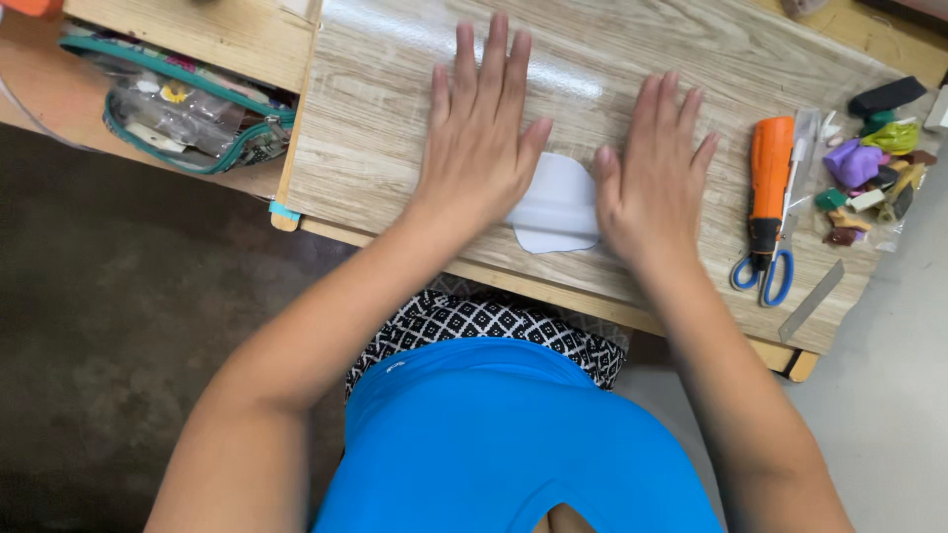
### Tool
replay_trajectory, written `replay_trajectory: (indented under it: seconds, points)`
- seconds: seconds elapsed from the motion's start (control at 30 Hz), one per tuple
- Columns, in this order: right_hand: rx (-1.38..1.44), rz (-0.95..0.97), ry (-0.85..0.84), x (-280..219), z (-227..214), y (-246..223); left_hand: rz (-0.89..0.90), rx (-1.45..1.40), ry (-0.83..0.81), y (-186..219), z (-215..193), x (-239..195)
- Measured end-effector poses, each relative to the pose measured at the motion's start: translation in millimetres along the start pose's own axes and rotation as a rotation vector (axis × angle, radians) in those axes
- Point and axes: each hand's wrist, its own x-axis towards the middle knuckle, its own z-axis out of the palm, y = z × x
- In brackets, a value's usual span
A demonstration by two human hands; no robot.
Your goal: The person flattens a white clay piece on a wooden table using a rolling pin, then shapes a small purple clay piece by hand. The person repeatedly rolls and adjusts the white clay, then rolls a small purple piece into a thin strip.
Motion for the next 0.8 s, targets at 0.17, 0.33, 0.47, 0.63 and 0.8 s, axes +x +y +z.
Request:
replay_trajectory:
  seconds: [0.17, 0.33, 0.47, 0.63, 0.8]
  points:
    - [0.013, -0.005, 0.07, -28.7, 5.0, -4.9, -0.006, 0.052, -0.063, 12.5, -19.5, -20.8]
    - [0.004, -0.05, 0.036, -59.0, 18.6, 2.7, 0.081, -0.032, -0.045, 15.1, -12.3, -45.3]
    - [0.021, -0.008, 0.07, -24.5, 9.0, 3.9, 0.02, -0.02, -0.187, 9.4, -14.5, -7.8]
    - [-0.015, -0.006, 0.092, -60.2, 18.9, -3.0, 0.039, -0.006, -0.165, 15.6, -17.9, -38.8]
    - [-0.047, -0.023, 0.088, -45.5, 22.7, 3.9, 0.008, -0.013, -0.29, 17.0, -27.9, -33.7]
